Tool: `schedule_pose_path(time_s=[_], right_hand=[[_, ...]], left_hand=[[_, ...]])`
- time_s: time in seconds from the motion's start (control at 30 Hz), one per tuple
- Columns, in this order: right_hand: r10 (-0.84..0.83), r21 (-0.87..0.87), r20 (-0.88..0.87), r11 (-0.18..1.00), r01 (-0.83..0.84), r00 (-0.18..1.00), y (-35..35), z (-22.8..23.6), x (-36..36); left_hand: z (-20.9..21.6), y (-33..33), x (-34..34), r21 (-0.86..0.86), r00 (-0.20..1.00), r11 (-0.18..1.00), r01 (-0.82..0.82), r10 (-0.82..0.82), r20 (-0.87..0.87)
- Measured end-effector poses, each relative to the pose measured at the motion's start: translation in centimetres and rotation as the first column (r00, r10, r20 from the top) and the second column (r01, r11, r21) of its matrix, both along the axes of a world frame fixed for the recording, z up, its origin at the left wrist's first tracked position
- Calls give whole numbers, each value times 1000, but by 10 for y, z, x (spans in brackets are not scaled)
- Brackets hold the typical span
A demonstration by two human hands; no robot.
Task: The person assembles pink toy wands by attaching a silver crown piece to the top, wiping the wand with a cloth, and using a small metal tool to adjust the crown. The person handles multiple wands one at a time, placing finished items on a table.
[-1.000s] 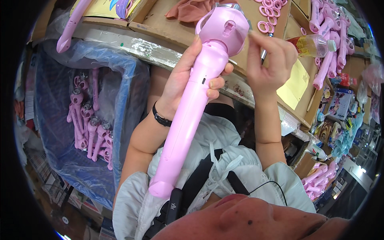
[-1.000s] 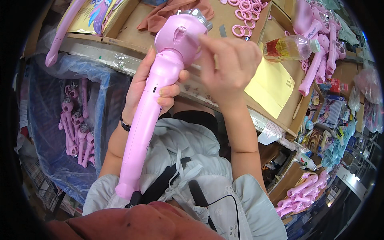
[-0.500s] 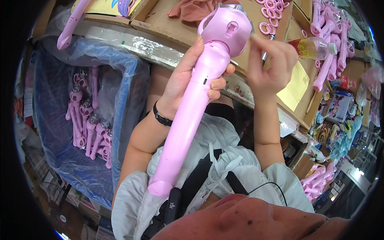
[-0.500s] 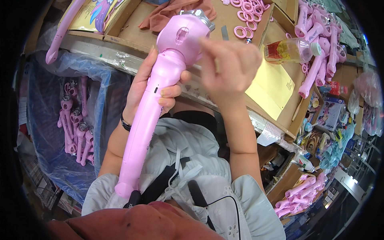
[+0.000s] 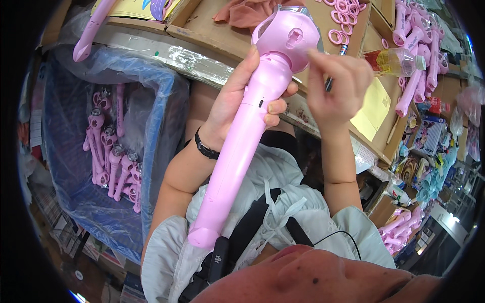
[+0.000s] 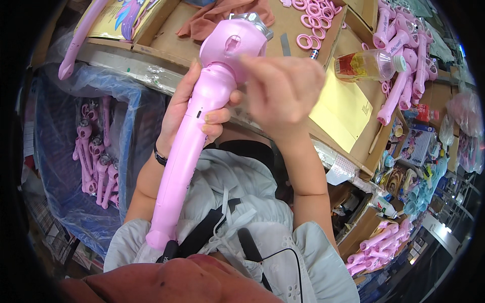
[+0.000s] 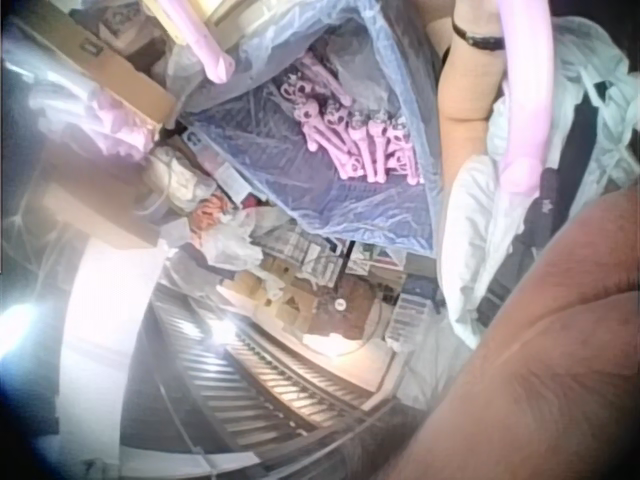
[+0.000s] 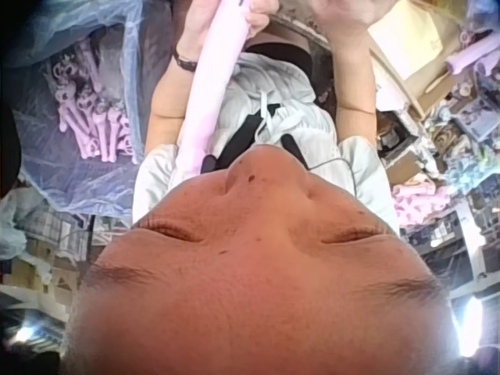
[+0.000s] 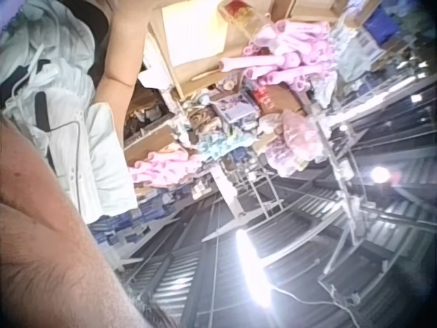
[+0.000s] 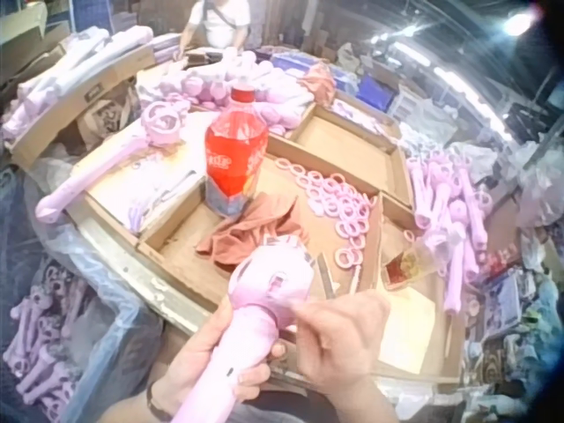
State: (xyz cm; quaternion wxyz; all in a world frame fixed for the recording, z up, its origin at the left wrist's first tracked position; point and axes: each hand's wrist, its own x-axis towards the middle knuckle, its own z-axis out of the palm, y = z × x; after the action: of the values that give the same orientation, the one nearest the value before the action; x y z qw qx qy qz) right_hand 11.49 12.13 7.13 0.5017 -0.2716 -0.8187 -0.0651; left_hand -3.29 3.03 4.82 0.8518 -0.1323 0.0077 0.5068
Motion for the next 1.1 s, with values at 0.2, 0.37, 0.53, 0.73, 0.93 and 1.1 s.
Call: schedule_pose_path(time_s=[0.2,0.37,0.53,0.73,0.93,1.1], right_hand=[[-9,-43,82,999,12,997,-9,8,4],[-140,-79,-12,987,139,990,-5,4,2],[0,-7,-1,1000,0,1000,-2,0,0],[85,-39,107,996,-81,991,-8,4,2],[0,-57,96,998,6,995,-8,7,5],[-109,-417,-419,905,-85,901,5,14,4]], left_hand=[[0,0,0,9,1000,1000,-2,3,-14],[0,0,0,31,1000,999,-13,13,-14],[1,0,1,27,999,999,-18,19,-37],[3,0,1,23,999,1000,-20,21,-44],[0,0,-1,34,1000,999,4,-4,-8],[0,2,-3,27,999,999,27,-27,-21]])
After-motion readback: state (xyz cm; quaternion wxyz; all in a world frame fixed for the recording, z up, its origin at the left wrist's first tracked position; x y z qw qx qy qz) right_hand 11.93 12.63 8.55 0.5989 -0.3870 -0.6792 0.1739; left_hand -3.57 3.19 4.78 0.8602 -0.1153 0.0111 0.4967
